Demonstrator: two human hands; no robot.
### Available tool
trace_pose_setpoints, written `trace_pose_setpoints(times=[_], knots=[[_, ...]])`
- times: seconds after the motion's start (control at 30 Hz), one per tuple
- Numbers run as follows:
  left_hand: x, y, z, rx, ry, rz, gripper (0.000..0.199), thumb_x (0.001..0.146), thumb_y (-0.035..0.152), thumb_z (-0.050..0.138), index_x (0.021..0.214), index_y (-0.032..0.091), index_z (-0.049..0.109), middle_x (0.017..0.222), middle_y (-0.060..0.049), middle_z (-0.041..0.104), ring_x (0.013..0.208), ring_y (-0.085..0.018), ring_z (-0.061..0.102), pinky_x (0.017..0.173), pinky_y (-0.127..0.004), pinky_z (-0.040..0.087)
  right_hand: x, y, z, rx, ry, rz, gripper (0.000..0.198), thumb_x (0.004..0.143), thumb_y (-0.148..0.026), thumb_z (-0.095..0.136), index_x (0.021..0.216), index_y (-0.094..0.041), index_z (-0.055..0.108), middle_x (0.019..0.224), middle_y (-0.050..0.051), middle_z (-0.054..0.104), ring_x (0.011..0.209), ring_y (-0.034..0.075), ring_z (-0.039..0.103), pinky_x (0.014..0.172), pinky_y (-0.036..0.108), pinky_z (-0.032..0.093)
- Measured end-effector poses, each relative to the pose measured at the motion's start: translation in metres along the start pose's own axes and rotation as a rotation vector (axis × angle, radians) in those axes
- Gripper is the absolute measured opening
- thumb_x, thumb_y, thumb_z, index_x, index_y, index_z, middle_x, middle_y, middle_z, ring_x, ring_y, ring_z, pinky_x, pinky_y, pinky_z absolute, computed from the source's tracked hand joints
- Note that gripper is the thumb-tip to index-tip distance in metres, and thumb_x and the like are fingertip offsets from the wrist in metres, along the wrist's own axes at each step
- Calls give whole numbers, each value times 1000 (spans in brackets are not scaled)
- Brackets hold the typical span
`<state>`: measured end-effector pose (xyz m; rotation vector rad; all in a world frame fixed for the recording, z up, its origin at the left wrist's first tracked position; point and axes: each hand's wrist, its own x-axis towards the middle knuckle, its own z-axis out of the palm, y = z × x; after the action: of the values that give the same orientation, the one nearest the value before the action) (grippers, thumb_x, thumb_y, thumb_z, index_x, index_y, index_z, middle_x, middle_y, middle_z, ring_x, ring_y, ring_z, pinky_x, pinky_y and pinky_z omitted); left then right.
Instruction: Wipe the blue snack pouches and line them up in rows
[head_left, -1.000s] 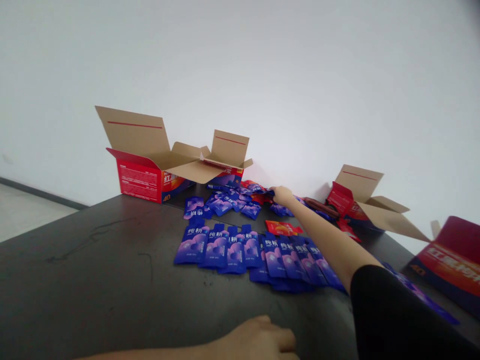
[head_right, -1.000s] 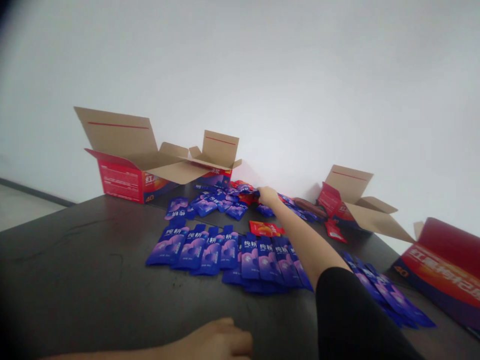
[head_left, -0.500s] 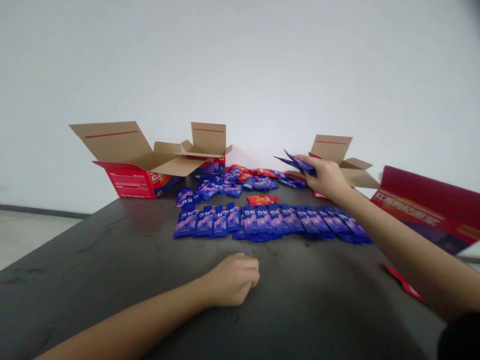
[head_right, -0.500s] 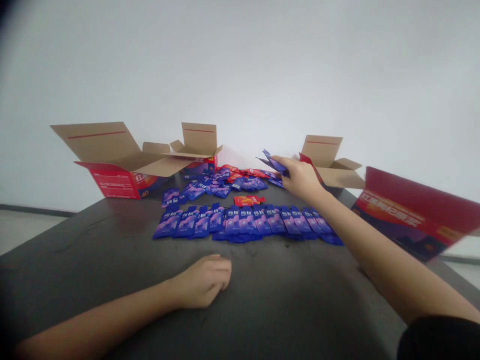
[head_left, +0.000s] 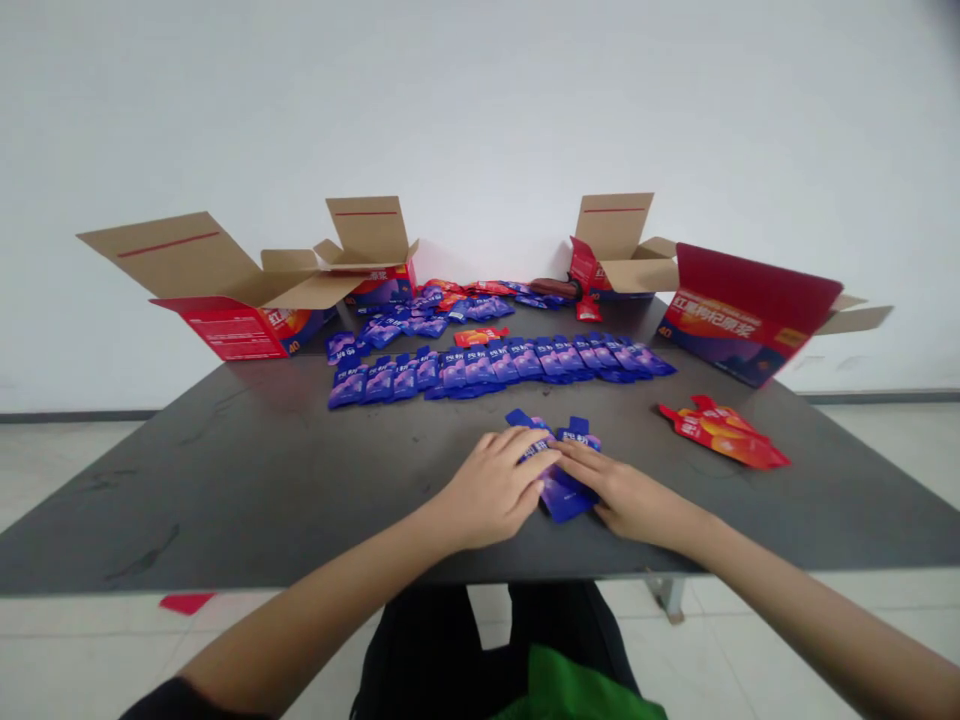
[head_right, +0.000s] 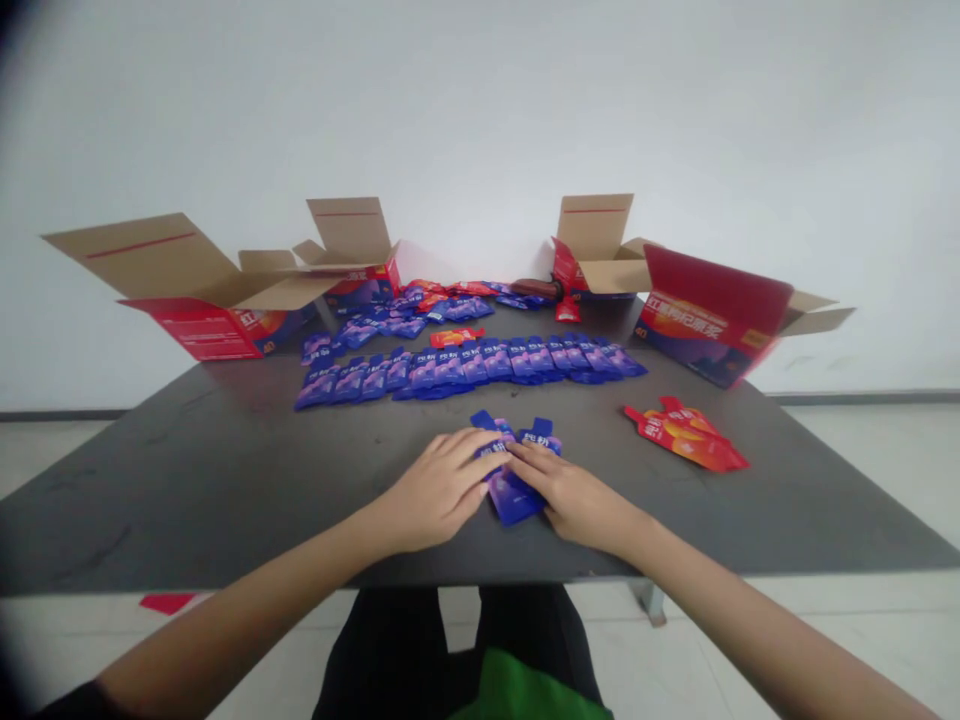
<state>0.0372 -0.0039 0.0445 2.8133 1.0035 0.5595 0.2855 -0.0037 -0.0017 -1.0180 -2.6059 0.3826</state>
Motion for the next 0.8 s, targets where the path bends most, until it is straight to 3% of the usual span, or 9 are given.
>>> trace_pose_setpoints(times=[0.07, 0.2, 0.3, 0.43, 0.5, 0.57, 0.63, 0.73, 0.8], knots=[[-1, 6, 22, 5, -110, -33, 47, 95, 36, 37, 140, 25, 37, 150, -6, 33, 137, -27, 27, 108, -44, 28, -1, 1, -9, 50, -47, -6, 92, 61, 3, 44, 148, -19, 27, 153, 9, 27, 139, 22, 29, 114, 40, 31], [-8, 3, 47, 9, -205, -92, 58, 96, 46, 34, 148, 26, 21, 157, -7, 17, 142, -30, 15, 112, -51, 18, -12, 8, -25, 13, -56, 25, 78, 62, 5, 42, 136, -19, 50, 144, 11, 43, 135, 24, 37, 113, 44, 30], [-4, 2, 40, -8, -212, -97, 59, 94, 50, 36, 147, 28, 23, 158, -9, 13, 142, -33, 15, 109, -56, 19, -23, 13, -39, -6, 68, 63, 70, 65, 5, 42, 125, -26, 60, 136, 9, 50, 129, 26, 43, 109, 48, 34], [28, 4, 10, -79, -60, -161, 77, 83, 52, 57, 147, 26, 23, 158, -13, 7, 139, -35, 21, 105, -55, 25, -28, 10, -68, 124, 361, 147, 45, 83, -9, 48, 119, -30, 64, 107, 8, 59, 104, 23, 57, 92, 42, 47], [54, 5, -6, -171, 10, -136, 87, 78, 48, 65, 148, 25, 19, 155, -13, 21, 136, -31, 28, 105, -50, 29, -26, 5, -84, 263, 435, 154, 31, 87, -20, 53, 114, -26, 67, 98, 7, 61, 94, 21, 60, 84, 37, 51], [81, 4, -19, -233, -16, -47, 62, 84, 40, 61, 140, 27, 38, 138, -8, 50, 123, -25, 47, 101, -41, 35, -22, 2, -97, 343, 465, 138, 23, 86, -29, 59, 106, -23, 69, 95, 6, 65, 89, 21, 62, 80, 34, 52], [106, 0, -29, -227, -106, 14, 29, 91, 34, 50, 116, 25, 62, 106, -3, 70, 96, -19, 62, 88, -31, 43, -18, 4, -106, 312, 519, 155, 28, 84, -34, 63, 109, -22, 67, 100, 7, 67, 90, 21, 64, 81, 34, 53], [138, -8, -32, -83, -146, 46, 28, 93, 30, 47, 82, 20, 70, 75, -1, 71, 71, -17, 64, 73, -26, 45, -12, 19, -115, 192, 546, 254, 38, 85, -36, 60, 120, -20, 61, 104, 7, 69, 88, 21, 66, 79, 32, 54], [156, -18, -24, 4, -87, 75, 25, 92, 29, 48, 83, 22, 70, 79, -1, 72, 76, -18, 66, 78, -27, 45, -9, 40, -121, 110, 511, 303, 34, 88, -36, 56, 116, -19, 63, 94, 5, 72, 80, 20, 68, 72, 29, 55]])
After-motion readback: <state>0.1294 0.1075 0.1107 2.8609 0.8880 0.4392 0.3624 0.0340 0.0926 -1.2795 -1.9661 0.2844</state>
